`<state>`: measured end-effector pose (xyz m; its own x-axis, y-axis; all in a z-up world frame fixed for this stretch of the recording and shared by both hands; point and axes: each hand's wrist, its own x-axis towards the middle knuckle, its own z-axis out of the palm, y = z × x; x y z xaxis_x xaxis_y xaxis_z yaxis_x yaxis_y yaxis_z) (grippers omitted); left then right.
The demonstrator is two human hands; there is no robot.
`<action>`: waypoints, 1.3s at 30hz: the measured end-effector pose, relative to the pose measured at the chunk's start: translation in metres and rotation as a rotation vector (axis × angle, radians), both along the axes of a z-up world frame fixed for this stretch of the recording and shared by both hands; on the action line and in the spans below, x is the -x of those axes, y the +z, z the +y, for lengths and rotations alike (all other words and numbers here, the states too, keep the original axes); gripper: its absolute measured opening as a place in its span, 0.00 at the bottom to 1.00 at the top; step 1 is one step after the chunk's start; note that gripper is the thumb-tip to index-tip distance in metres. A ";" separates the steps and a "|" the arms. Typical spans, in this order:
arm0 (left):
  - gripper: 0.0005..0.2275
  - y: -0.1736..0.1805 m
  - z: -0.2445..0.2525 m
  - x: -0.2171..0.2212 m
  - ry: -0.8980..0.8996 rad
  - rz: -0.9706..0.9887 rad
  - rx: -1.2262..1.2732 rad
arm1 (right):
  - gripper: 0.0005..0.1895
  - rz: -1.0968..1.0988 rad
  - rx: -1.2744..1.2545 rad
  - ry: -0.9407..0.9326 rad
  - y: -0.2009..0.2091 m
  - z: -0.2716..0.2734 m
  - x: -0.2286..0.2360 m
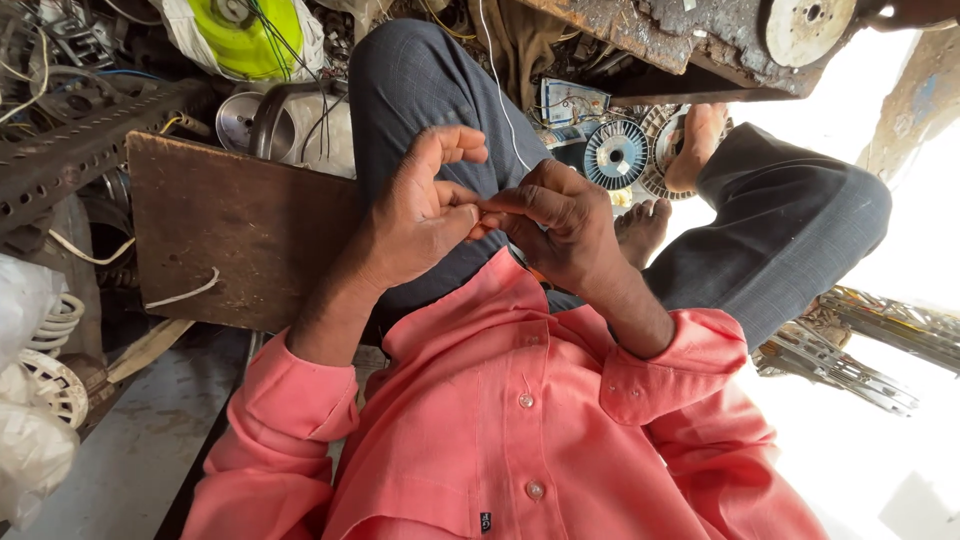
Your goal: The person sits on the ground winding copper wire by hand from a spool onto a small orange motor armature, turning the armature as they loop the wire around it. They then cut the wire with scissors and place the wound armature on a grinding wheel at the workbench.
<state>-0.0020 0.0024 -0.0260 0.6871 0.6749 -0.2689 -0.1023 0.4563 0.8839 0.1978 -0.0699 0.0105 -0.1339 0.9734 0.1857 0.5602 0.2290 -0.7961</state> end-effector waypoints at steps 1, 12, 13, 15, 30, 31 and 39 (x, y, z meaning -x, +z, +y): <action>0.27 -0.004 -0.002 0.002 -0.010 -0.021 -0.022 | 0.11 -0.056 -0.020 0.009 0.003 0.001 0.001; 0.07 0.024 -0.011 -0.004 -0.164 0.501 -0.494 | 0.06 0.071 0.143 -0.007 0.014 0.012 -0.005; 0.06 0.024 -0.012 -0.005 -0.121 0.411 -0.504 | 0.05 0.055 0.161 0.004 0.016 0.014 -0.007; 0.07 0.022 -0.017 -0.007 -0.084 0.318 -0.507 | 0.04 0.039 0.186 0.009 0.019 0.016 -0.009; 0.07 -0.018 -0.031 -0.009 0.070 0.069 -0.015 | 0.19 -0.073 0.027 -0.172 0.051 0.018 -0.057; 0.07 -0.017 -0.031 -0.009 0.109 0.066 0.030 | 0.20 -0.165 0.042 -0.204 0.048 0.011 -0.065; 0.08 -0.012 -0.030 0.003 0.126 0.280 -0.180 | 0.20 -0.483 0.353 -0.150 -0.031 -0.045 -0.114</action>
<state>-0.0045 -0.0280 -0.0381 0.5116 0.8037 -0.3039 0.1099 0.2895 0.9508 0.3118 -0.1154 -0.0206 0.0211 0.9799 -0.1984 0.8823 -0.1116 -0.4573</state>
